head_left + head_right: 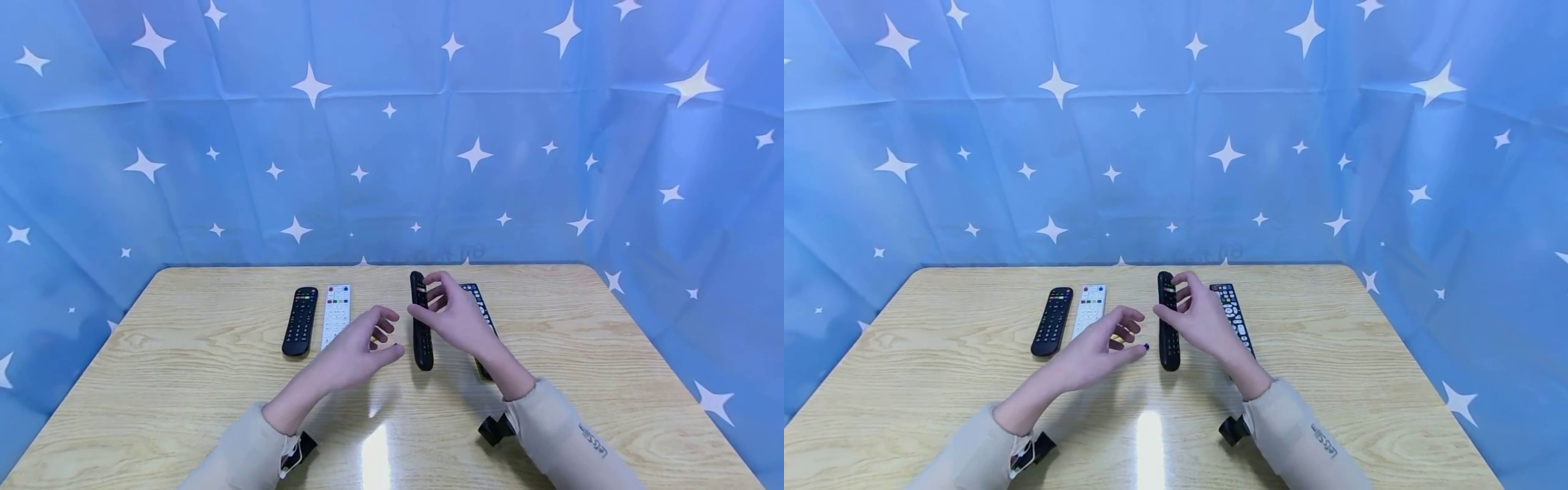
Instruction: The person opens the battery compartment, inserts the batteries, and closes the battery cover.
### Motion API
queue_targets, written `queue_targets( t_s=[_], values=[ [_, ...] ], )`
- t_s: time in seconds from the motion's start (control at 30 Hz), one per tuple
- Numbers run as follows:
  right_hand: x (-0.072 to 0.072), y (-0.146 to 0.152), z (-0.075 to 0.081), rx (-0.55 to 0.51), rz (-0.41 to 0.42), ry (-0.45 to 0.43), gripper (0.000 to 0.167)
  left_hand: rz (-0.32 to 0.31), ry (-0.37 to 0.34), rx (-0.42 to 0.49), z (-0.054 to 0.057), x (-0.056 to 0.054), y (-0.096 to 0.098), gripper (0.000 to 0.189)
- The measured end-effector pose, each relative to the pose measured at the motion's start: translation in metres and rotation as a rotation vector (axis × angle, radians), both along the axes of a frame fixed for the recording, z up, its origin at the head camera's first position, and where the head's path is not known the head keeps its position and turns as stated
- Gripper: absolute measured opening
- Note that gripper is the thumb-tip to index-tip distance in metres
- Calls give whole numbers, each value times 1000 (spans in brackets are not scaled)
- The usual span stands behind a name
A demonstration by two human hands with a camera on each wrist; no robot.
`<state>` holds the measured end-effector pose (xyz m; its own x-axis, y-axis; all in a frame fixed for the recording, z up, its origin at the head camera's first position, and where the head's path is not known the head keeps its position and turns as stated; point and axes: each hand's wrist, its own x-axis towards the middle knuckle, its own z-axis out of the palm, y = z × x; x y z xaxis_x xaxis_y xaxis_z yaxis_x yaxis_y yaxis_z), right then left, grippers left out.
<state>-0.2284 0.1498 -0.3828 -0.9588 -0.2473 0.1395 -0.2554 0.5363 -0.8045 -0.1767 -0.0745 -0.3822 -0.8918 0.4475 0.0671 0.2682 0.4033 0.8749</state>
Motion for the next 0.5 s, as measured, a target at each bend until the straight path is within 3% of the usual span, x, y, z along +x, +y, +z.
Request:
queue_targets(
  t_s=[0.2,0.5],
  values=[
    [-3,1,-5,231,-17,8,51,-29,40,-116,1,0,-7,45],
    [-10,2,-7,410,-28,-47,53,-41,68,-237,4,0,-16,47]
  ],
)
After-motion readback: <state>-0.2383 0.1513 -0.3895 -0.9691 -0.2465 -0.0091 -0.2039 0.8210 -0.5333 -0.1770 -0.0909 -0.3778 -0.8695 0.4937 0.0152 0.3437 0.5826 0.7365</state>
